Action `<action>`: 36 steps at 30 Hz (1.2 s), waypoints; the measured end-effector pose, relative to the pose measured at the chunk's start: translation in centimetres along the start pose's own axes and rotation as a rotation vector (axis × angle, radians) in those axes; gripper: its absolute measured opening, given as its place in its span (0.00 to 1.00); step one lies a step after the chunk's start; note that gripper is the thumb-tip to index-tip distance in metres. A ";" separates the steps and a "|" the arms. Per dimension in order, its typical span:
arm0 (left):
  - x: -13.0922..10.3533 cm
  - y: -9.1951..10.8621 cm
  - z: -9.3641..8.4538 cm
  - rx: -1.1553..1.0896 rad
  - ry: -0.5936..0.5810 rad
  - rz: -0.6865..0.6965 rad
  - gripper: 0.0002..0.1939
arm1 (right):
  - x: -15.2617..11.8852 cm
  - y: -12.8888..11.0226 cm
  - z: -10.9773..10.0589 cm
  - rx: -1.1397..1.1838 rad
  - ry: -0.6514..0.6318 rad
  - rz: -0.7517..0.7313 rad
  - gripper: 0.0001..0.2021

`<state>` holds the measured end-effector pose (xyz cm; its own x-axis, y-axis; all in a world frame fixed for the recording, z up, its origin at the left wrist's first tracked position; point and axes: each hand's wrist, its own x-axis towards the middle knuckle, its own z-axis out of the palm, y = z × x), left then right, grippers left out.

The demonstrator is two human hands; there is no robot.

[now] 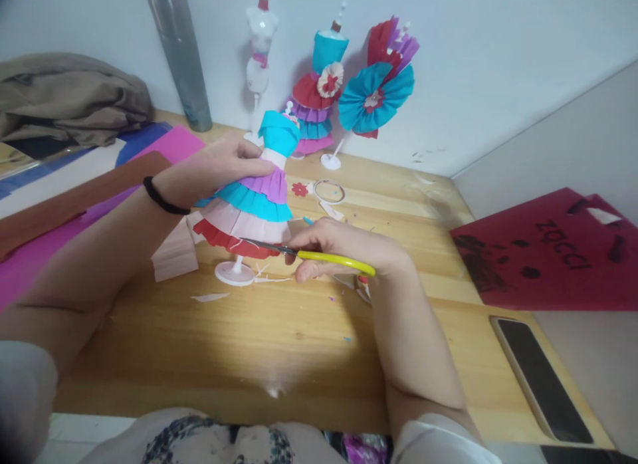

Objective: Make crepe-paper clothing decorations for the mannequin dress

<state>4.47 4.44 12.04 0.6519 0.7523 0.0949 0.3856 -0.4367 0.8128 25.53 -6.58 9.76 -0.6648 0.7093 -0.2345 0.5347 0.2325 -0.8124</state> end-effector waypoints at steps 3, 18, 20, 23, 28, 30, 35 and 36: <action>0.2 -0.4 0.0 -0.004 -0.006 0.021 0.22 | 0.0 -0.1 0.0 -0.005 0.008 0.010 0.25; 1.4 -2.4 -0.3 -0.138 -0.121 0.130 0.21 | -0.4 0.0 -0.1 0.030 -0.039 -0.074 0.29; 1.3 -2.1 -0.1 -0.131 -0.069 0.089 0.21 | -0.2 -0.1 -0.1 0.024 -0.031 -0.102 0.32; 1.2 -1.8 0.2 -0.144 -0.024 0.057 0.21 | 0.0 -0.3 0.0 0.012 -0.010 -0.120 0.32; 1.2 -1.8 0.5 -0.138 -0.021 -0.008 0.19 | 0.2 -0.3 0.1 0.031 -0.009 -0.104 0.31; 1.3 -2.0 0.6 -0.141 -0.050 0.022 0.19 | 0.2 -0.4 0.1 0.022 -0.010 -0.090 0.33; 1.4 -1.9 0.7 -0.150 -0.060 0.015 0.18 | 0.3 -0.6 -0.1 -0.008 0.000 -0.087 0.35; 1.3 -1.8 0.7 -0.154 -0.037 -0.011 0.19 | 0.3 -0.6 -0.1 -0.011 0.003 -0.092 0.35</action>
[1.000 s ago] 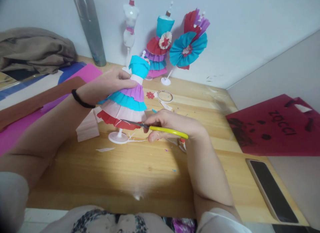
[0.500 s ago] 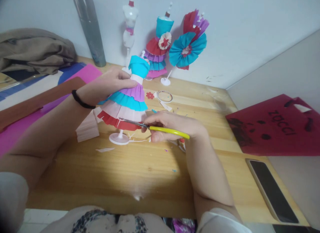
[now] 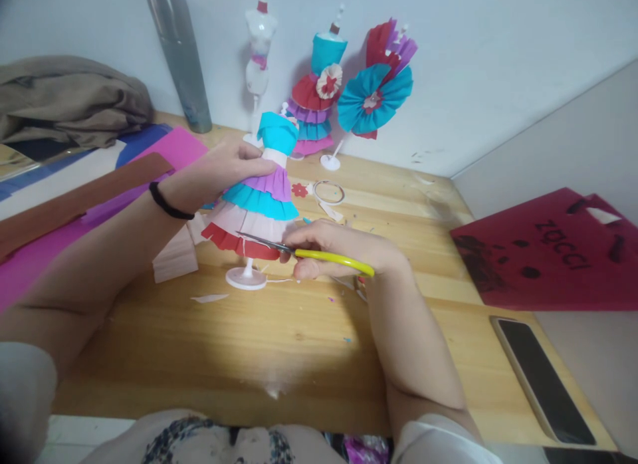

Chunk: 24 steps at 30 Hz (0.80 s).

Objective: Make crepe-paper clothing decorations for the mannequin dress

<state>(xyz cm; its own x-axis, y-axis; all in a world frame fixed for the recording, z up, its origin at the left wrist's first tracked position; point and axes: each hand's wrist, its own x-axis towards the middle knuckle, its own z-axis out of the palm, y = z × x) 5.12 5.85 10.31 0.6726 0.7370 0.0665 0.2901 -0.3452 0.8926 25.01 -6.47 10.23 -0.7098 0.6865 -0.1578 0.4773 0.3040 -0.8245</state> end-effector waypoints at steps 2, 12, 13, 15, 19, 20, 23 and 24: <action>-0.1 0.3 0.1 -0.017 0.039 -0.038 0.19 | 0.0 0.0 0.0 0.004 0.008 0.002 0.34; 0.4 -0.8 0.0 -0.072 -0.079 0.087 0.18 | 0.0 0.1 0.1 0.016 0.019 0.036 0.30; 0.4 -0.7 0.0 -0.075 -0.071 0.074 0.19 | 0.0 0.1 0.1 0.011 0.019 0.036 0.30; 0.3 -0.6 0.0 -0.082 -0.025 0.037 0.19 | 0.1 0.0 0.1 0.008 0.017 0.036 0.31; 0.1 -0.2 0.1 -0.085 0.003 0.007 0.19 | 0.0 0.0 0.1 0.013 0.005 0.060 0.29; 0.1 -0.2 0.1 -0.079 -0.009 0.006 0.19 | 0.0 0.0 0.1 0.016 0.005 0.061 0.29; 0.0 0.1 0.0 -0.072 -0.024 -0.009 0.18 | 0.0 0.1 0.1 0.026 0.014 0.043 0.29; -0.1 0.2 0.1 -0.074 -0.013 -0.023 0.18 | 0.0 0.2 0.1 0.028 0.018 0.033 0.29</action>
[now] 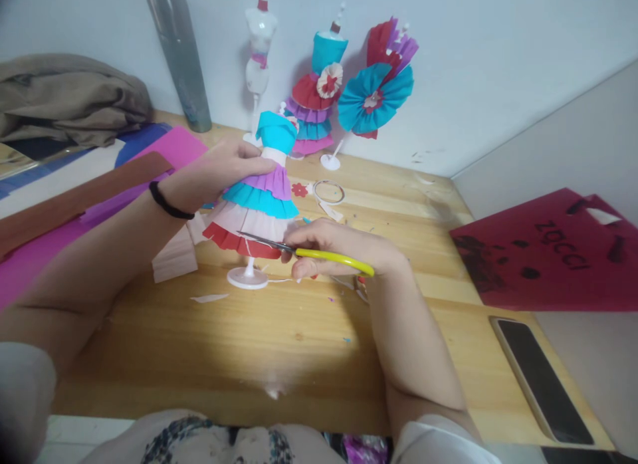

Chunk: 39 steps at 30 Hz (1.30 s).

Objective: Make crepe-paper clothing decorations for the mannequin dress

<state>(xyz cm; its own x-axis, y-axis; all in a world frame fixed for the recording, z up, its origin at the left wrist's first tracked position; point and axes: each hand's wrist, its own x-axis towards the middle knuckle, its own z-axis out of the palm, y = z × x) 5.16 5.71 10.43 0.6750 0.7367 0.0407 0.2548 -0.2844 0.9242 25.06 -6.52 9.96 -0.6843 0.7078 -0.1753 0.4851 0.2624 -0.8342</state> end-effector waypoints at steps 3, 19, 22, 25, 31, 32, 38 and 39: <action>-0.1 0.3 0.1 0.005 0.043 -0.051 0.19 | 0.0 0.3 0.0 0.006 0.008 -0.012 0.28; 0.2 -0.3 -0.1 0.052 0.014 0.026 0.21 | -0.2 0.3 -0.1 0.009 0.013 0.042 0.28; 0.1 -0.3 -0.2 0.041 0.003 0.022 0.21 | -0.2 0.2 -0.1 0.005 0.007 0.041 0.27; 0.0 -0.1 -0.2 0.042 0.023 -0.005 0.22 | -0.3 0.2 -0.1 0.001 0.008 0.066 0.26; 0.0 0.2 -0.1 0.008 0.031 -0.014 0.23 | -0.4 0.0 -0.1 0.021 0.010 0.146 0.23; -0.1 0.3 -0.1 0.010 0.042 -0.022 0.22 | -0.4 -0.1 0.0 0.035 0.010 0.170 0.21; -0.2 0.4 0.0 0.036 0.062 -0.036 0.20 | -0.7 0.0 -0.1 0.094 -0.025 0.101 0.23; -0.2 0.3 0.0 0.041 0.053 -0.023 0.20 | -0.7 0.1 -0.1 0.111 -0.034 0.083 0.25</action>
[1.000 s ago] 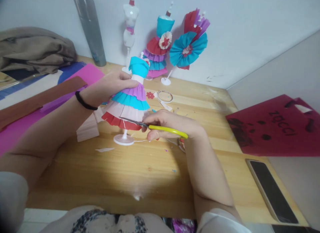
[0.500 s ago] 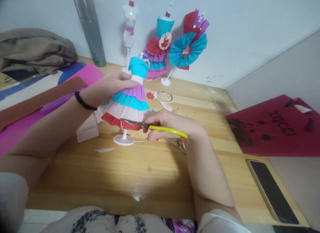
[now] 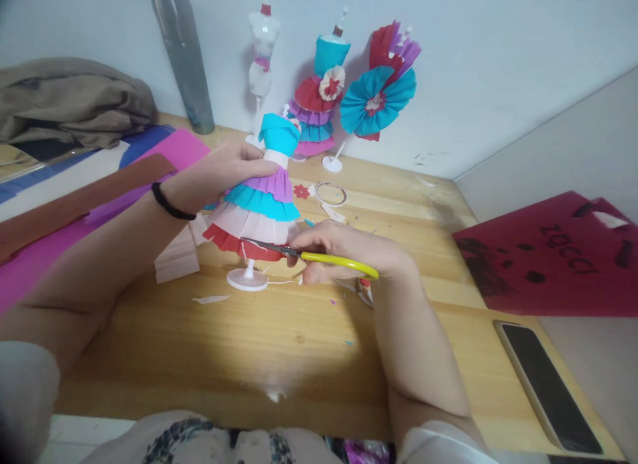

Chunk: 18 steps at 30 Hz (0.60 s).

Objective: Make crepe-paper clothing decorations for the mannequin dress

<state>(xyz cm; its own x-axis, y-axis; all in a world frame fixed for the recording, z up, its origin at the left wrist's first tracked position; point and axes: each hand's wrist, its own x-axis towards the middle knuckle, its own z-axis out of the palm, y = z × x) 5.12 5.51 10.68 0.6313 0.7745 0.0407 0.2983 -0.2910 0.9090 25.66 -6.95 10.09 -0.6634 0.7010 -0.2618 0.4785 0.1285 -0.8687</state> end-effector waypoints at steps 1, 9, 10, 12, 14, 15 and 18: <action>0.1 -0.2 0.0 0.004 -0.011 0.018 0.19 | 0.0 0.1 0.0 0.018 -0.016 -0.006 0.28; 0.2 -0.4 -0.1 0.010 -0.015 0.034 0.20 | 0.2 0.0 0.1 -0.091 -0.086 -0.071 0.28; 0.2 -0.3 -0.1 0.013 -0.009 0.021 0.20 | 0.2 -0.1 0.1 -0.093 -0.087 -0.057 0.28; 0.2 -0.3 -0.1 0.007 -0.010 0.023 0.21 | 0.2 -0.3 0.0 -0.102 -0.075 -0.036 0.29; 0.1 -0.3 -0.1 -0.005 -0.033 0.046 0.21 | 0.2 -0.4 -0.1 -0.124 -0.052 -0.057 0.29; 0.1 -0.3 -0.1 -0.004 -0.049 0.054 0.21 | 0.2 -0.4 -0.1 -0.138 -0.043 -0.076 0.28; -0.1 0.0 0.1 0.018 -0.033 0.039 0.21 | 0.4 -0.5 -0.2 -0.152 -0.019 -0.114 0.29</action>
<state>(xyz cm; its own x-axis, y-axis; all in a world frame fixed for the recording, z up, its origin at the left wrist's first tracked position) 5.13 5.41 10.65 0.6658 0.7435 0.0622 0.2856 -0.3310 0.8994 25.24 -6.58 10.46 -0.7284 0.6627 -0.1741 0.4801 0.3122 -0.8198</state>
